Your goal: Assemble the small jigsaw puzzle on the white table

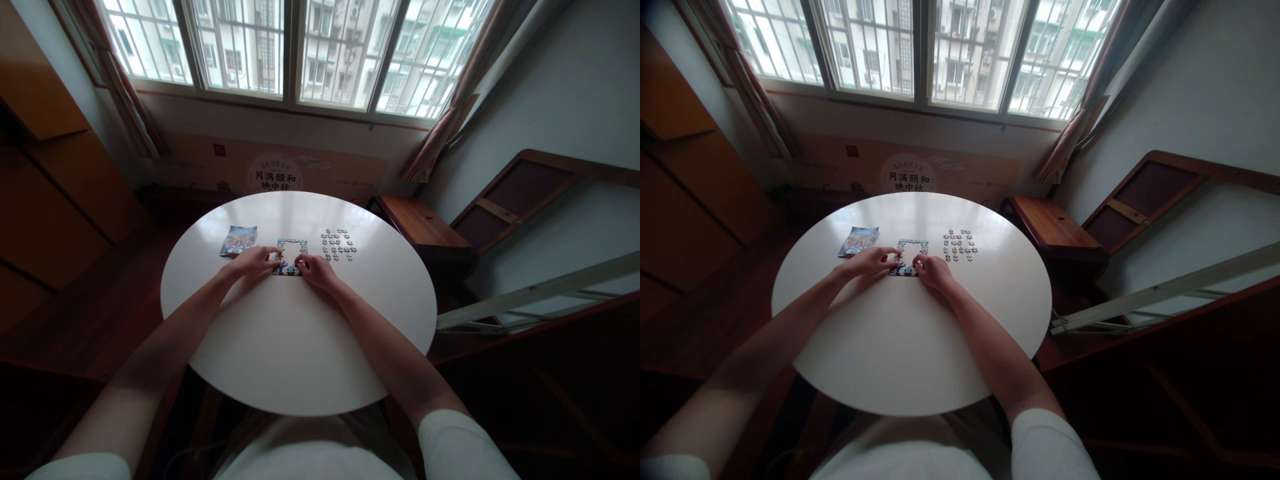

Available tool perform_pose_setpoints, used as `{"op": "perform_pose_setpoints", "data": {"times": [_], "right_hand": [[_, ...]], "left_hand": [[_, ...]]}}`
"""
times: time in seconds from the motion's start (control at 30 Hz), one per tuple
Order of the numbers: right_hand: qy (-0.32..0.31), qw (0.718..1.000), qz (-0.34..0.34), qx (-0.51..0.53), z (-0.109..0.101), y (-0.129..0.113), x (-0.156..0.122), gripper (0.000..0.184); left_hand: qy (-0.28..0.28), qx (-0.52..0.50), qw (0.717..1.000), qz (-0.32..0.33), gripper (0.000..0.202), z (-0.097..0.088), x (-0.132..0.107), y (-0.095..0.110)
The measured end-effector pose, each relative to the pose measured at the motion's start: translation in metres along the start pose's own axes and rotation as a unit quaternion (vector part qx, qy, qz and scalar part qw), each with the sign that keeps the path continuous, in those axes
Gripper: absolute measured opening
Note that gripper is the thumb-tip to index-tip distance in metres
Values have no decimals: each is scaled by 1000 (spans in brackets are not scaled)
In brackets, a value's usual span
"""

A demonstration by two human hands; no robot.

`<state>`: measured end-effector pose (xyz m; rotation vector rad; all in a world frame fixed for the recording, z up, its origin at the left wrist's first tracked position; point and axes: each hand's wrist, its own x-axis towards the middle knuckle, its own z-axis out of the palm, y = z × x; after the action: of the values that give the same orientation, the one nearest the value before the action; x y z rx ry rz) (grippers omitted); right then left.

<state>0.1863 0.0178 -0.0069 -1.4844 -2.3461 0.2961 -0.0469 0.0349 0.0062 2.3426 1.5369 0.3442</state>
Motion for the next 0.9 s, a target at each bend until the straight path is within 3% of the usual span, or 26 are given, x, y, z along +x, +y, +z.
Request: {"op": "perform_pose_setpoints", "data": {"times": [0.9], "right_hand": [[3, 1000, -5, 3, 1, 2, 1, 27]], "left_hand": [[2, 7, 1000, -3, 57, 1, 0, 0]]}}
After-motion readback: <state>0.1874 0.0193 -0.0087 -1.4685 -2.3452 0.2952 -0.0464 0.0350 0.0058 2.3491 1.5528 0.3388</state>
